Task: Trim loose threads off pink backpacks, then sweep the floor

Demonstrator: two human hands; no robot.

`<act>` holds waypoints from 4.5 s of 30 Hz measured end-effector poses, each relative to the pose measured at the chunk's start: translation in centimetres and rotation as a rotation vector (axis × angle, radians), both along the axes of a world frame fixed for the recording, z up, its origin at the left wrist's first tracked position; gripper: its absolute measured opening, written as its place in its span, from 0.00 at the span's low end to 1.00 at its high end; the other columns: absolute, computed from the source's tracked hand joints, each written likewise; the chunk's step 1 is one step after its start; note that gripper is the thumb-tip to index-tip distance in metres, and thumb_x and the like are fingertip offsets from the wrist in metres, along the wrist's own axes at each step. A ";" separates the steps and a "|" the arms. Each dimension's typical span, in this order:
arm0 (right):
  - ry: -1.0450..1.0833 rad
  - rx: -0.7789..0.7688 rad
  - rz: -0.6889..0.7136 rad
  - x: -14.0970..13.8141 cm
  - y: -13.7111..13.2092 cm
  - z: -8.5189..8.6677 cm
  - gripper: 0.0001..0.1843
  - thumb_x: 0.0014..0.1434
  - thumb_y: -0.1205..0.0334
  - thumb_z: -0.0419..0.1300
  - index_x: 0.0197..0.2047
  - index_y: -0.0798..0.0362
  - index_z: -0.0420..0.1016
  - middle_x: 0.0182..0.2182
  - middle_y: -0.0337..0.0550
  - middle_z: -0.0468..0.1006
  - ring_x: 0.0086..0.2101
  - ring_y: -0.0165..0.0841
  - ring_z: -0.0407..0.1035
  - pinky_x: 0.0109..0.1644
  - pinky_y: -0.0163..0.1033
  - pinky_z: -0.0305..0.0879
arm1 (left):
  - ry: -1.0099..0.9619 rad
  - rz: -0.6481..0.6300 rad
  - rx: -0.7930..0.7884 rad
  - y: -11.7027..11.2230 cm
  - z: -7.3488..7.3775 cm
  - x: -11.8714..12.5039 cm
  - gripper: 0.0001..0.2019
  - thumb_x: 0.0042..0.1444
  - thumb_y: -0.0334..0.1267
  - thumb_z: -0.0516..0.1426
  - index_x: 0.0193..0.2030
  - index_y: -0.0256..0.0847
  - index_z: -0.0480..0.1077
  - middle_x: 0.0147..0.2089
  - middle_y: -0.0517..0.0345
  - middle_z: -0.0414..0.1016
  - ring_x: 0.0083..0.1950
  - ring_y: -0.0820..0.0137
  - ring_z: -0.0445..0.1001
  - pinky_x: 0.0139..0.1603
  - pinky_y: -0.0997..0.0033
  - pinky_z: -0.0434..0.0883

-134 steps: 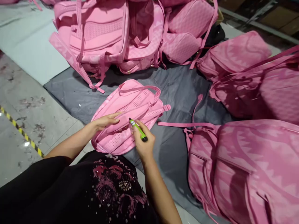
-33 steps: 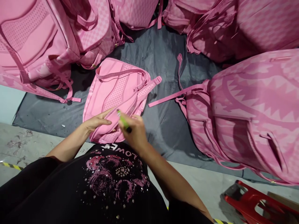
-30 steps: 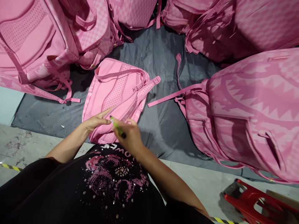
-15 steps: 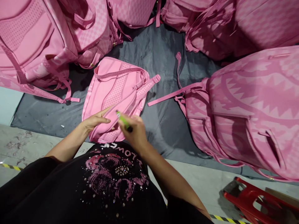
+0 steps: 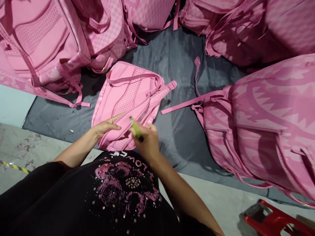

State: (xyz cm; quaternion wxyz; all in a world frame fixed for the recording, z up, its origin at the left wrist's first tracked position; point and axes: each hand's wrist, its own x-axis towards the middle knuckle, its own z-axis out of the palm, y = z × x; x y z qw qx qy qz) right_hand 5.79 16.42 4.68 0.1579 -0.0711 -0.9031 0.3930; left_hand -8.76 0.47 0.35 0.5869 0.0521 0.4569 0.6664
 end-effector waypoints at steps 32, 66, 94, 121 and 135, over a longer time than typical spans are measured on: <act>-0.052 -0.045 -0.025 -0.3 0.3 0.3 0.15 0.65 0.61 0.59 0.52 0.47 0.81 0.38 0.41 0.85 0.31 0.35 0.76 0.52 0.51 0.71 | -0.031 -0.001 0.008 0.1 0.2 0.2 0.45 0.44 0.25 0.66 0.71 0.47 0.60 0.65 0.46 0.71 0.67 0.50 0.67 0.67 0.55 0.66; 0.059 -0.392 -0.131 -4.4 0.4 -1.4 0.15 0.61 0.58 0.62 0.49 0.53 0.82 0.41 0.45 0.84 0.37 0.36 0.79 0.44 0.40 0.77 | 0.101 0.145 0.003 0.2 0.0 -1.4 0.44 0.42 0.30 0.68 0.69 0.50 0.63 0.64 0.53 0.72 0.69 0.52 0.65 0.72 0.55 0.58; 0.130 -0.024 -0.084 -3.0 1.1 -0.9 0.13 0.62 0.63 0.61 0.49 0.52 0.82 0.43 0.46 0.84 0.37 0.36 0.79 0.49 0.44 0.72 | 0.144 0.119 -0.008 0.6 0.1 -0.8 0.43 0.44 0.29 0.67 0.70 0.45 0.63 0.73 0.52 0.58 0.74 0.49 0.55 0.73 0.53 0.56; 0.050 -0.041 -0.050 -2.3 1.7 -0.6 0.14 0.63 0.61 0.61 0.50 0.50 0.81 0.45 0.44 0.84 0.39 0.36 0.78 0.52 0.46 0.72 | 0.030 0.082 0.010 0.7 0.4 -0.4 0.46 0.44 0.26 0.66 0.71 0.48 0.60 0.69 0.47 0.65 0.70 0.49 0.62 0.69 0.51 0.63; 0.130 -0.467 -0.587 1.3 6.6 -2.4 0.25 0.58 0.53 0.66 0.55 0.56 0.77 0.44 0.52 0.82 0.34 0.37 0.79 0.44 0.45 0.76 | -0.024 0.334 0.148 -0.5 -2.1 -4.1 0.49 0.49 0.22 0.61 0.75 0.47 0.45 0.58 0.40 0.76 0.58 0.50 0.76 0.57 0.49 0.74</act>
